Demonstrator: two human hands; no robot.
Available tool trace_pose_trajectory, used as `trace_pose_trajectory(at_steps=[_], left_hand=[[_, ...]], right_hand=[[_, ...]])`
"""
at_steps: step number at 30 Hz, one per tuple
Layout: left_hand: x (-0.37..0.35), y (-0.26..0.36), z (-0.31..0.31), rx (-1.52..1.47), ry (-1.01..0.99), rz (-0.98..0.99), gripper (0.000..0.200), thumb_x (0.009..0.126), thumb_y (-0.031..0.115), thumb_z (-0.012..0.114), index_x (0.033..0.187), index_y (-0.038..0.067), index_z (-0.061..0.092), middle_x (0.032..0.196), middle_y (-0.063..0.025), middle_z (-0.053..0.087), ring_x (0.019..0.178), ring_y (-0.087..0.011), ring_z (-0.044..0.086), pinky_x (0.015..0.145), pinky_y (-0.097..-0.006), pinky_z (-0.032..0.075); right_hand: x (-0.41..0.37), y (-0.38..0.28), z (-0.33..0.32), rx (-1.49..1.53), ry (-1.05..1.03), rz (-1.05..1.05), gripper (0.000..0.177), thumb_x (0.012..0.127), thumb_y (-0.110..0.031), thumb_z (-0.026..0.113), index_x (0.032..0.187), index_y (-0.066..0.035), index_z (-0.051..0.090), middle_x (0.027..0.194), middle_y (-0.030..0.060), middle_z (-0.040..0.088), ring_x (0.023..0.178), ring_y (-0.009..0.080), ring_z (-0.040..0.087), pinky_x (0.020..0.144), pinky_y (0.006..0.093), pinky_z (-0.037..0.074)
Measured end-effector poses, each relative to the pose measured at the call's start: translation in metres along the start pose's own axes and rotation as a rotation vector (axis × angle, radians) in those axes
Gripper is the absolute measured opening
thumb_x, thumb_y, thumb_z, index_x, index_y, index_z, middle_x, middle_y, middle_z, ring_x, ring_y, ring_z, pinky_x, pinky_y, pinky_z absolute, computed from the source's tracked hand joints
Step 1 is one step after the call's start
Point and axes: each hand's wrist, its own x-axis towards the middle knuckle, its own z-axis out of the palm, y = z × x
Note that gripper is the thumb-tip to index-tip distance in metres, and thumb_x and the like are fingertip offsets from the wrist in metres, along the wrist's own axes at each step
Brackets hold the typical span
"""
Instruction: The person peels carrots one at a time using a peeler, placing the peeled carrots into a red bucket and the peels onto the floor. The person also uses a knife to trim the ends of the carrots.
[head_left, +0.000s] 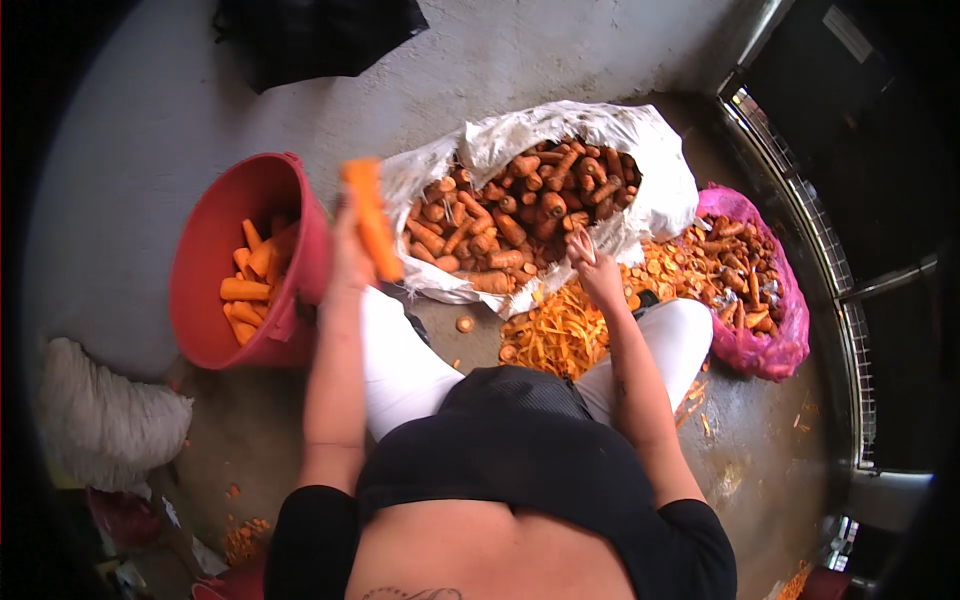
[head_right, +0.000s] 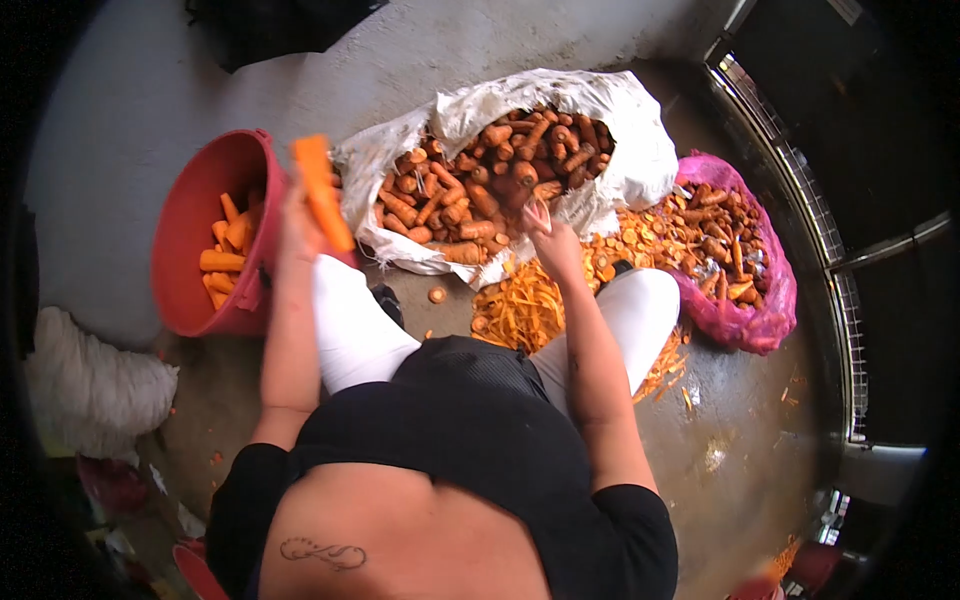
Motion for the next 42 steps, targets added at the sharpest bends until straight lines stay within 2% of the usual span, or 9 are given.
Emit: trace_pose_trajectory(at_steps=[4,6,12,19,25,29,34,37,42], left_hand=[[0.002,0.086,-0.032,0.668,0.36,0.595,0.057,0.087,0.043,0.064,0.124,0.005,0.043,0.1,-0.0084,0.057,0.086,-0.0147,0.057,0.077,-0.0288,0.048],[0.027,0.117,-0.074,1.007,0.569,0.937,0.063,0.085,0.047,0.065,0.127,0.006,0.043,0.11,-0.013,0.055,0.099,-0.0208,0.056,0.084,-0.0325,0.047],[0.067,0.125,-0.126,1.87,1.145,0.717,0.052,0.087,0.038,0.06,0.132,0.016,0.045,0.138,-0.0204,0.037,0.121,-0.0348,0.046,0.101,-0.05,0.035],[0.102,0.022,-0.061,1.84,0.465,0.716,0.042,0.088,0.03,0.056,0.126,0.012,0.053,0.14,-0.0177,0.036,0.127,-0.0342,0.041,0.109,-0.0595,0.021],[0.11,-0.063,0.018,1.839,-0.186,0.254,0.044,0.088,0.032,0.058,0.126,0.009,0.053,0.126,-0.0144,0.052,0.117,-0.0302,0.052,0.104,-0.0496,0.033],[0.144,-0.134,-0.006,1.788,-0.782,0.102,0.049,0.085,0.038,0.06,0.118,0.003,0.052,0.112,-0.0207,0.061,0.105,-0.0353,0.058,0.089,-0.0457,0.047],[0.142,-0.159,-0.009,1.923,-0.96,-0.387,0.049,0.082,0.04,0.058,0.115,0.003,0.06,0.114,-0.0192,0.062,0.105,-0.0341,0.059,0.09,-0.0436,0.048],[0.147,-0.148,0.014,1.723,-0.856,-0.238,0.051,0.085,0.039,0.057,0.122,0.004,0.054,0.12,-0.0196,0.058,0.108,-0.0348,0.057,0.092,-0.0438,0.046],[0.157,-0.152,0.029,1.589,-0.783,-0.041,0.049,0.089,0.037,0.054,0.124,0.004,0.051,0.121,-0.0208,0.055,0.111,-0.0349,0.055,0.094,-0.043,0.044]], right_hand=[[-0.004,-0.012,-0.019,0.405,0.148,0.079,0.036,0.089,-0.037,0.062,0.092,-0.001,0.069,0.053,0.0001,0.049,0.05,0.0075,0.047,0.048,0.0277,0.039],[0.003,-0.002,-0.021,0.482,0.19,0.069,0.034,0.09,-0.037,0.062,0.086,-0.003,0.067,0.053,-0.0014,0.049,0.048,0.0067,0.046,0.046,0.0251,0.036],[0.005,-0.016,-0.037,0.439,0.188,0.091,0.04,0.091,-0.038,0.061,0.075,-0.002,0.063,0.05,-0.0016,0.046,0.044,0.0075,0.042,0.044,0.0261,0.034],[0.024,0.0,-0.044,0.209,0.149,-0.004,0.044,0.089,-0.04,0.062,0.075,0.001,0.065,0.052,0.0003,0.048,0.049,0.0091,0.045,0.048,0.0278,0.037],[0.031,0.009,-0.026,0.03,0.076,0.067,0.047,0.086,-0.045,0.062,0.086,0.001,0.069,0.058,0.0105,0.059,0.053,0.0173,0.057,0.055,0.0331,0.045],[0.036,0.004,-0.008,0.037,-0.028,0.133,0.036,0.082,-0.033,0.069,0.084,0.002,0.068,0.062,0.0036,0.057,0.055,0.0109,0.051,0.054,0.0287,0.042],[0.044,0.008,0.007,-0.303,-0.121,0.083,0.038,0.077,-0.038,0.07,0.097,-0.006,0.068,0.078,0.0174,0.068,0.071,0.0309,0.067,0.063,0.0405,0.05],[0.052,0.005,0.024,-0.419,-0.131,0.053,0.04,0.079,-0.047,0.065,0.098,-0.012,0.068,0.08,0.0191,0.067,0.075,0.0376,0.064,0.064,0.0455,0.049],[0.103,0.018,0.063,-0.293,-0.007,0.069,0.038,0.08,-0.04,0.064,0.09,-0.004,0.066,0.075,0.0214,0.064,0.074,0.0372,0.064,0.063,0.0417,0.048]])
